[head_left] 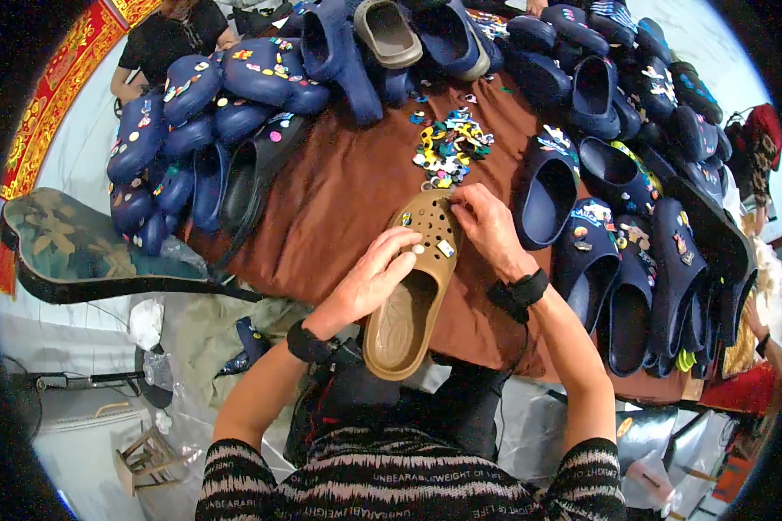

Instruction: Manually inserting decorative charms into the holes of foam clogs.

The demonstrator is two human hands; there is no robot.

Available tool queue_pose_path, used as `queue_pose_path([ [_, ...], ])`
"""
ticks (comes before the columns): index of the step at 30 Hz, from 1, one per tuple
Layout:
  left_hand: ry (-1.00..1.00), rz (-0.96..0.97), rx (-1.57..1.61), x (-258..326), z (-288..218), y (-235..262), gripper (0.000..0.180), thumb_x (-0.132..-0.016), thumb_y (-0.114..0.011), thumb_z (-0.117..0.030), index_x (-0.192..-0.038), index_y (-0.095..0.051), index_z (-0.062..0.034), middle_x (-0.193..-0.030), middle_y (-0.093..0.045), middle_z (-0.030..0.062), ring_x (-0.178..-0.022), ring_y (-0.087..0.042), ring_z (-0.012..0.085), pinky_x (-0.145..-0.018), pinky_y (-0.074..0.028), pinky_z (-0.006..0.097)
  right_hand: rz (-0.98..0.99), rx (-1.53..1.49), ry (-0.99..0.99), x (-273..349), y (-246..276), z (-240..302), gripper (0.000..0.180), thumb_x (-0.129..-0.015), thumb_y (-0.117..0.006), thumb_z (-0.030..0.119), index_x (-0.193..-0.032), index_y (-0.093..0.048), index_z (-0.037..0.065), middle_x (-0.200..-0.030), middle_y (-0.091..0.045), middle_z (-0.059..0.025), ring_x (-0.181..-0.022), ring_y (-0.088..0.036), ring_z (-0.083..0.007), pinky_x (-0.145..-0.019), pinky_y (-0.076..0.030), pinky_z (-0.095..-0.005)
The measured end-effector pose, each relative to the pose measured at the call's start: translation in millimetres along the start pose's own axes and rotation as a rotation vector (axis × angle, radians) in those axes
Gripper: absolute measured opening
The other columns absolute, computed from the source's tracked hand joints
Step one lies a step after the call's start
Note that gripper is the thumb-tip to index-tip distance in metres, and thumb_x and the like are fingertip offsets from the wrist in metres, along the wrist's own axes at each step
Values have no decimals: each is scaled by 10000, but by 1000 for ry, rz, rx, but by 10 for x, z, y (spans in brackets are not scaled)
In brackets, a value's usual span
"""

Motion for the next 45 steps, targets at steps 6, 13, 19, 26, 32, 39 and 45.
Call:
queue_pose_path([
  [6,7,-141,-64,-105,-15,-65,352,-1031,-489,-245,-1303,-561,-35,-1394,-478,142,-1375,-390,291,-1165,-285,392,67,107,115,87,-38,193,131,-882,-648,99,-1004,-669,56,-1035,-640,-117,-949,-648,-356,-792,-543,-428],
  [13,-78,-143,-161,-116,-8,-136,341,-1045,-447,-270,-1272,-579,-51,-1344,-495,149,-1348,-392,327,-1168,-265,433,116,166,187,102,-76,231,143,-888,-634,117,-998,-695,48,-1028,-641,-93,-987,-636,-309,-796,-541,-420],
  [19,-74,-182,-203,-114,-21,-151,349,-1055,-406,-279,-1240,-598,-54,-1329,-520,153,-1354,-389,339,-1180,-247,443,232,195,156,119,-130,120,196,-871,-639,145,-1036,-712,67,-1062,-615,-105,-987,-599,-322,-825,-523,-425],
  [26,-57,-201,-261,-140,-18,-151,341,-1049,-387,-241,-1208,-608,-37,-1318,-540,142,-1341,-403,332,-1177,-259,439,432,333,116,70,-288,168,227,-832,-618,128,-1019,-744,104,-1094,-606,-108,-1037,-566,-315,-893,-473,-466],
  [32,-122,-264,-232,-104,-93,-150,300,-1027,-429,-223,-1167,-628,-47,-1245,-569,136,-1293,-442,333,-1134,-302,448,395,230,118,1,-274,130,227,-800,-596,65,-972,-743,78,-1040,-636,-132,-1092,-582,-322,-904,-490,-438],
  [39,-198,-318,-244,-35,-135,-83,238,-995,-495,-192,-1114,-649,-57,-1186,-591,134,-1245,-480,328,-1086,-349,443,147,126,-135,-208,130,-531,204,-867,-585,97,-995,-728,26,-971,-707,-225,-954,-679,-392,-843,-537,-438],
  [45,-132,-238,-216,-87,-50,-164,295,-1030,-430,-219,-1155,-639,-52,-1254,-554,144,-1314,-426,335,-1157,-278,441,16,-1,-331,-439,-19,-1123,202,-883,-610,167,-956,-725,19,-874,-726,-192,-831,-699,-386,-765,-551,-433],
])
Point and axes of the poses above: each hand's wrist, its own x-axis away from the middle knuckle, its own y-axis out of the back of the hand, z = x × y, the point moved 9 cm from there along -x, towards the middle knuckle
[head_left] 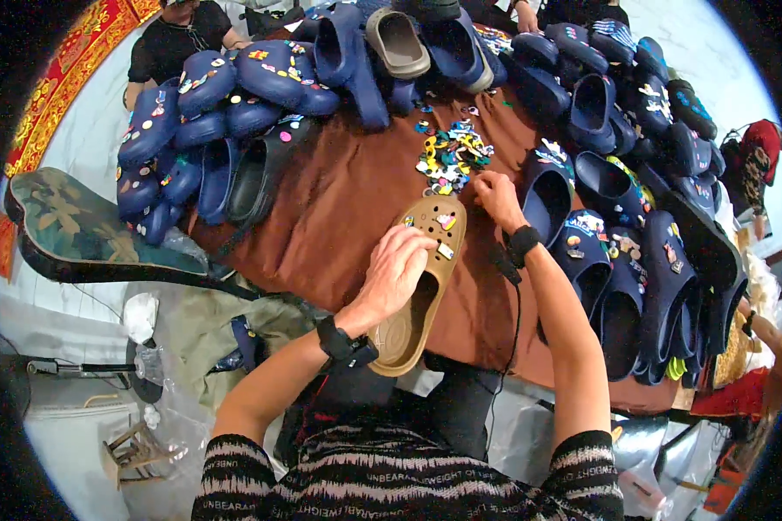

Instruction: Manually inserting decorative charms into the holes of foam clogs.

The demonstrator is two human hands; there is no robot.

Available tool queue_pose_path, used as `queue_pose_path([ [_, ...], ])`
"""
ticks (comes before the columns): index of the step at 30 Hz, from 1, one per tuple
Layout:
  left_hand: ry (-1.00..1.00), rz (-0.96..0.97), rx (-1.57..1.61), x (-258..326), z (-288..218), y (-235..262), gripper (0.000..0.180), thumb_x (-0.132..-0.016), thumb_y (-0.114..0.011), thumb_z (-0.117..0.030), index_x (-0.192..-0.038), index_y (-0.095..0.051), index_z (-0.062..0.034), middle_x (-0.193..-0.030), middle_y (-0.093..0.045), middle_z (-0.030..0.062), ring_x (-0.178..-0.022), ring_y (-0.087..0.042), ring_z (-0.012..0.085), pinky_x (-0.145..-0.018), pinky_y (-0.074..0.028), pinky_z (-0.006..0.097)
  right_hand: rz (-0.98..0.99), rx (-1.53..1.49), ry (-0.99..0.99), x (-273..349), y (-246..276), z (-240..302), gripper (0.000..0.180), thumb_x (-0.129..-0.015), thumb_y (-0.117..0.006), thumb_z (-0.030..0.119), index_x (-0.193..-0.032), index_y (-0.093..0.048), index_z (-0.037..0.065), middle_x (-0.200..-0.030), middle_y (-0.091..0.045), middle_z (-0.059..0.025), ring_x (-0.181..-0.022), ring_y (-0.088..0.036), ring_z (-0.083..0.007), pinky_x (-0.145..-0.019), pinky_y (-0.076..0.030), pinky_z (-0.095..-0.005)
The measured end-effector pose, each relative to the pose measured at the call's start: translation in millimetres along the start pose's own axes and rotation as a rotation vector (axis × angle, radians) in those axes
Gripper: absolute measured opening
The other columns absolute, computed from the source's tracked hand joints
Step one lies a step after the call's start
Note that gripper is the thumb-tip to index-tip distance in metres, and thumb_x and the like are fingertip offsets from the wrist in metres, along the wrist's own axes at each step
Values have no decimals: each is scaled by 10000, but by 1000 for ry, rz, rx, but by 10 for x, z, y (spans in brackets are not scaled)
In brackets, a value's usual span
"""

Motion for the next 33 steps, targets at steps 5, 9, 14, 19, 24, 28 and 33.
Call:
queue_pose_path([
  [5,-5,3,-2,1,-34,39,294,-1028,-426,-219,-1143,-636,-49,-1245,-554,152,-1307,-429,340,-1153,-275,444,-19,174,-35,-127,-238,43,246,-854,-714,239,-1010,-687,51,-969,-703,-188,-936,-676,-361,-807,-523,-463],
  [9,-14,8,4,-5,-39,28,297,-1029,-426,-231,-1143,-633,-52,-1240,-554,151,-1299,-431,339,-1152,-273,443,-78,146,33,-121,-262,46,242,-817,-743,191,-995,-654,52,-951,-690,-172,-938,-656,-379,-823,-514,-474],
  [14,-22,-2,-7,-4,-38,19,294,-1026,-432,-228,-1150,-633,-54,-1252,-547,145,-1307,-420,333,-1154,-272,441,-75,-131,-78,-93,-167,-107,200,-835,-735,124,-968,-629,18,-842,-684,-124,-779,-664,-248,-701,-527,-377],
  [19,20,15,-11,12,-18,37,288,-1024,-433,-203,-1168,-634,-56,-1281,-535,137,-1332,-401,320,-1167,-264,432,2,-508,-59,206,-166,5,138,-880,-680,50,-964,-609,-33,-759,-634,-49,-676,-599,-113,-611,-497,-286],
  [24,1,31,-28,-1,-52,38,293,-1027,-429,-208,-1178,-624,-50,-1285,-535,138,-1336,-398,321,-1171,-259,431,-16,-334,24,490,-15,306,168,-868,-691,69,-1005,-625,-2,-797,-657,-84,-772,-640,-190,-701,-502,-350],
  [28,-7,27,-16,-19,-70,32,291,-1028,-419,-192,-1189,-607,-40,-1283,-537,144,-1330,-406,320,-1168,-263,425,39,-196,101,514,0,607,185,-850,-703,88,-1004,-636,12,-893,-686,-156,-848,-672,-280,-761,-516,-386],
  [33,25,2,-19,-11,-34,35,309,-1014,-427,-175,-1234,-564,-8,-1316,-512,172,-1333,-409,330,-1159,-278,412,85,-73,234,537,-104,982,179,-848,-679,114,-1008,-645,42,-982,-687,-174,-957,-663,-357,-821,-528,-423],
])
Point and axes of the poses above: each hand's wrist, its own x-axis away from the middle knuckle, its own y-axis out of the back of the hand, z = x × y, the point moved 9 cm from there along -x, towards the middle knuckle
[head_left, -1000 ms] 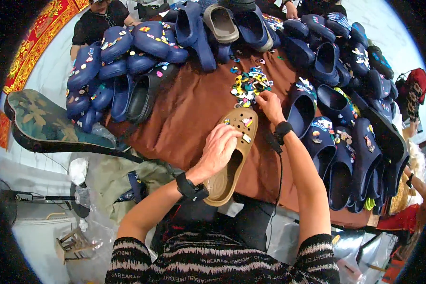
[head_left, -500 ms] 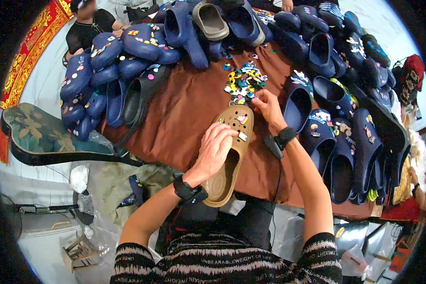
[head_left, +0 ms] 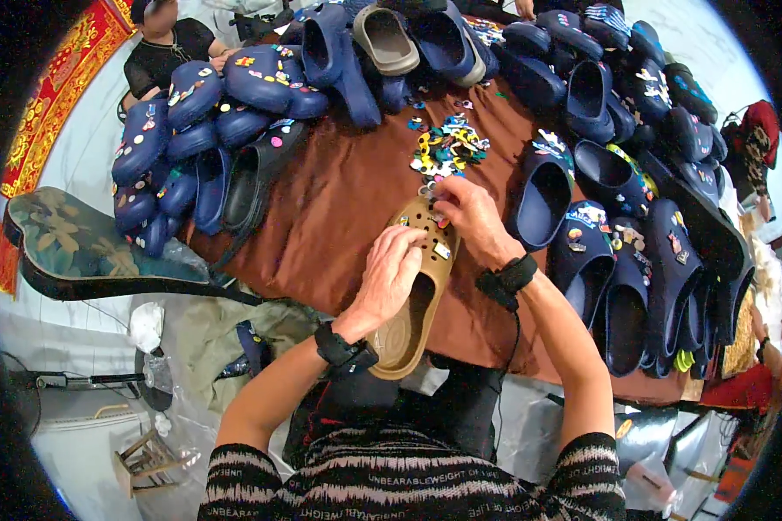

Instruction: Manually inserting decorative charms into the holes of foam clogs.

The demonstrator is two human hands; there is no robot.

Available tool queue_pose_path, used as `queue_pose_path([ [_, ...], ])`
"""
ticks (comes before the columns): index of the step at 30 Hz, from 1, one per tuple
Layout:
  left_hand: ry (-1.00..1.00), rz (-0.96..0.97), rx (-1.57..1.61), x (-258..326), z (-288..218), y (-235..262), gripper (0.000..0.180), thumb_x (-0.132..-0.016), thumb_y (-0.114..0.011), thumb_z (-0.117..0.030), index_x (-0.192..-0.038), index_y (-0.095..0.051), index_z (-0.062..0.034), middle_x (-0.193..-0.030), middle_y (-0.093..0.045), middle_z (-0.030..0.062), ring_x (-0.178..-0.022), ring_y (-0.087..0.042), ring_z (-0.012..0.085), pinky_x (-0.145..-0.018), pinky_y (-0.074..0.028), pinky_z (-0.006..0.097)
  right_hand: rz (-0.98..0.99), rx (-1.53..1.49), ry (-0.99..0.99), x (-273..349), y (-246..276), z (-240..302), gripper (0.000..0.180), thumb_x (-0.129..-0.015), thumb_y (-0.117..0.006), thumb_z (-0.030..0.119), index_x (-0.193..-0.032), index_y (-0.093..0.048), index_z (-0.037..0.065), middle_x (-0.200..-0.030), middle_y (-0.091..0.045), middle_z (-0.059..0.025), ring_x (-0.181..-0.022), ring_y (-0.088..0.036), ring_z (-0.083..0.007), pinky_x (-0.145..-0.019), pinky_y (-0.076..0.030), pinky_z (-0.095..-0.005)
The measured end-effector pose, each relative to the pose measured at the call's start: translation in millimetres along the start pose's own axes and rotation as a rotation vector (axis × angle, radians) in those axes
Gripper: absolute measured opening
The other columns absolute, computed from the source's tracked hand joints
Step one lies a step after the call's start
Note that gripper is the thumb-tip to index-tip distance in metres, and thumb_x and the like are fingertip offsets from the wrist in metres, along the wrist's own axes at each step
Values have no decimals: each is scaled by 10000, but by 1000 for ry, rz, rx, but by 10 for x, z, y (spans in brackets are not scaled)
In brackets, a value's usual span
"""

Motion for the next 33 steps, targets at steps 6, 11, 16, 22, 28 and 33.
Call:
queue_pose_path([
  [6,74,-85,104,25,47,50,397,-989,-484,-213,-1338,-481,-26,-1363,-484,201,-1311,-438,364,-1118,-314,456,26,196,233,-6,-167,255,120,-826,-628,59,-942,-657,64,-857,-636,-159,-874,-629,-367,-770,-492,-469],
  [11,78,-104,133,26,79,46,418,-985,-495,-206,-1356,-458,-18,-1374,-483,208,-1316,-435,368,-1115,-323,452,121,403,284,42,-330,338,114,-805,-615,57,-890,-691,69,-910,-654,-108,-977,-617,-298,-851,-440,-428],
  [16,92,-97,145,28,97,35,425,-989,-487,-212,-1366,-451,-20,-1377,-483,206,-1318,-435,364,-1115,-323,450,138,441,264,124,-333,331,167,-808,-620,75,-930,-733,92,-1013,-665,-95,-1034,-588,-301,-895,-434,-439],
  [22,102,-88,159,11,103,17,422,-993,-474,-203,-1371,-445,-17,-1385,-475,206,-1324,-429,364,-1119,-319,451,172,490,216,156,-339,256,202,-812,-643,130,-974,-764,124,-1077,-666,-86,-1091,-561,-307,-972,-403,-460],
  [28,81,-46,149,0,14,102,385,-1008,-415,-162,-1346,-448,20,-1381,-445,197,-1351,-401,301,-1153,-289,390,204,464,240,163,-320,333,189,-828,-643,162,-971,-759,119,-1070,-669,-93,-1116,-561,-302,-988,-392,-467],
  [33,-156,109,408,8,-1032,539,346,-1043,-397,-216,-1223,-556,33,-1276,-541,179,-1277,-489,301,-1113,-345,400,-38,43,158,127,85,-68,193,-877,-622,145,-1001,-717,31,-934,-690,-197,-891,-646,-377,-813,-522,-439],
])
Point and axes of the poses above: each hand's wrist, its own x-axis away from the middle knuckle, its own y-axis out of the back of the hand, z = x × y, the point moved 9 cm from there along -x, towards the middle knuckle
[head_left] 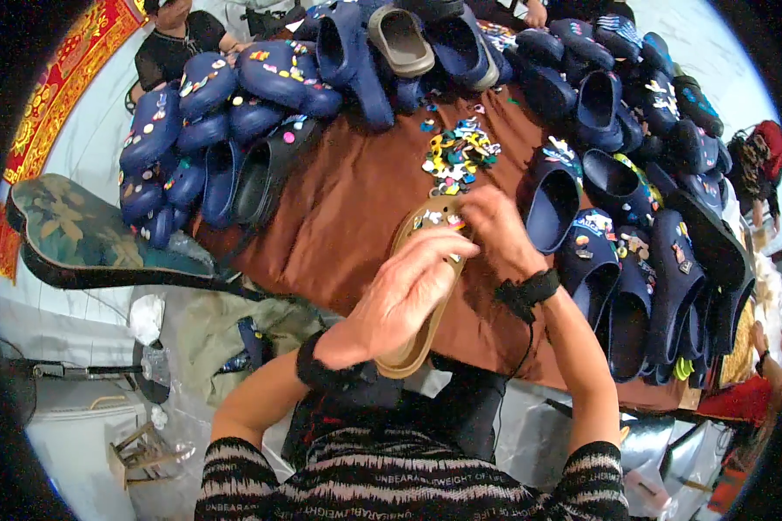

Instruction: Manually inserting decorative charms into the holes of foam clogs.

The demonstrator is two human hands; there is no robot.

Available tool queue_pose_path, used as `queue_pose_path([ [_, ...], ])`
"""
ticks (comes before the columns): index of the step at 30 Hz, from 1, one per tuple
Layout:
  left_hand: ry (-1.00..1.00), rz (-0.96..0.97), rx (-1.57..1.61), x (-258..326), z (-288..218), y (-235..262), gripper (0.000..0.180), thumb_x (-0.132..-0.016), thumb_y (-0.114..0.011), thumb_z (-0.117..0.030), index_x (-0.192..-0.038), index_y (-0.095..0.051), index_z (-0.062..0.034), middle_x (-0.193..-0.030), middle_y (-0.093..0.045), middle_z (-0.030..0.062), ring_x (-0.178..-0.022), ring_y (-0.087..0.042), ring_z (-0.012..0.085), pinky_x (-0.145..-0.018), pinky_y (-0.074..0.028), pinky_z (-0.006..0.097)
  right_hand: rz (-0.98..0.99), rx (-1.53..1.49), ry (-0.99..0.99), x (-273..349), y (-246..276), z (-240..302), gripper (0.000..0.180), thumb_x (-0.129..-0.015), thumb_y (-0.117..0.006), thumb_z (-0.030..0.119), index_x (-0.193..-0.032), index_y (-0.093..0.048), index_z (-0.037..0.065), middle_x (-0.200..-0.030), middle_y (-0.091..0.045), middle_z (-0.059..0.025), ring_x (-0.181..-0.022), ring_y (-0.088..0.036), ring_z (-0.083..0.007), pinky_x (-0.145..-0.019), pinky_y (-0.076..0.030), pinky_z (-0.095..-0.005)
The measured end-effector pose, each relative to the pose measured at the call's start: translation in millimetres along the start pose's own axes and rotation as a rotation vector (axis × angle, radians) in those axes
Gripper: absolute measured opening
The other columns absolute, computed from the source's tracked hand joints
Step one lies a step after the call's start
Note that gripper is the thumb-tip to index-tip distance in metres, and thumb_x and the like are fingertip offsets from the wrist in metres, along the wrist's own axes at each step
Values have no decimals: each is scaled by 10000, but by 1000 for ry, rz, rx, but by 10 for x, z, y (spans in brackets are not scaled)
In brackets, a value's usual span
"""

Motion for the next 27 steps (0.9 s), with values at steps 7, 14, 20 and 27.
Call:
queue_pose_path([
  [7,-78,635,1382,164,-1580,-480,748,-1005,-372,-627,-1324,-523,32,-1349,-514,164,-1311,-445,323,-1134,-286,455,-14,92,-269,-80,26,-939,201,-908,-604,144,-1027,-724,36,-966,-721,-202,-936,-697,-375,-821,-547,-431],
  [14,-207,439,1577,322,-1636,-572,784,-1008,-315,-630,-1311,-533,60,-1356,-474,239,-1251,-467,382,-1032,-362,517,-36,241,-350,-299,-117,-1070,244,-902,-596,160,-1115,-691,88,-1019,-692,-218,-1001,-660,-400,-840,-515,-484],
  [20,-385,331,1746,183,-1558,-734,819,-1012,-267,-632,-1300,-541,84,-1361,-440,301,-1201,-485,432,-947,-425,569,1,346,-325,-314,-168,-1098,298,-849,-689,148,-1146,-691,118,-984,-665,-152,-972,-648,-346,-821,-503,-431],
  [27,-293,1089,1729,345,-1598,-1116,797,-984,-427,-608,-1450,-419,38,-1447,-454,221,-1347,-416,362,-1116,-306,508,-31,378,-293,-461,-197,-1167,229,-860,-705,203,-1076,-709,129,-1004,-649,-160,-1004,-630,-343,-839,-493,-437],
])
Point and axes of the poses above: each hand's wrist, its own x-axis away from the middle knuckle, its own y-axis out of the back of the hand, z = x × y, the point moved 9 cm from there along -x, towards the middle knuckle
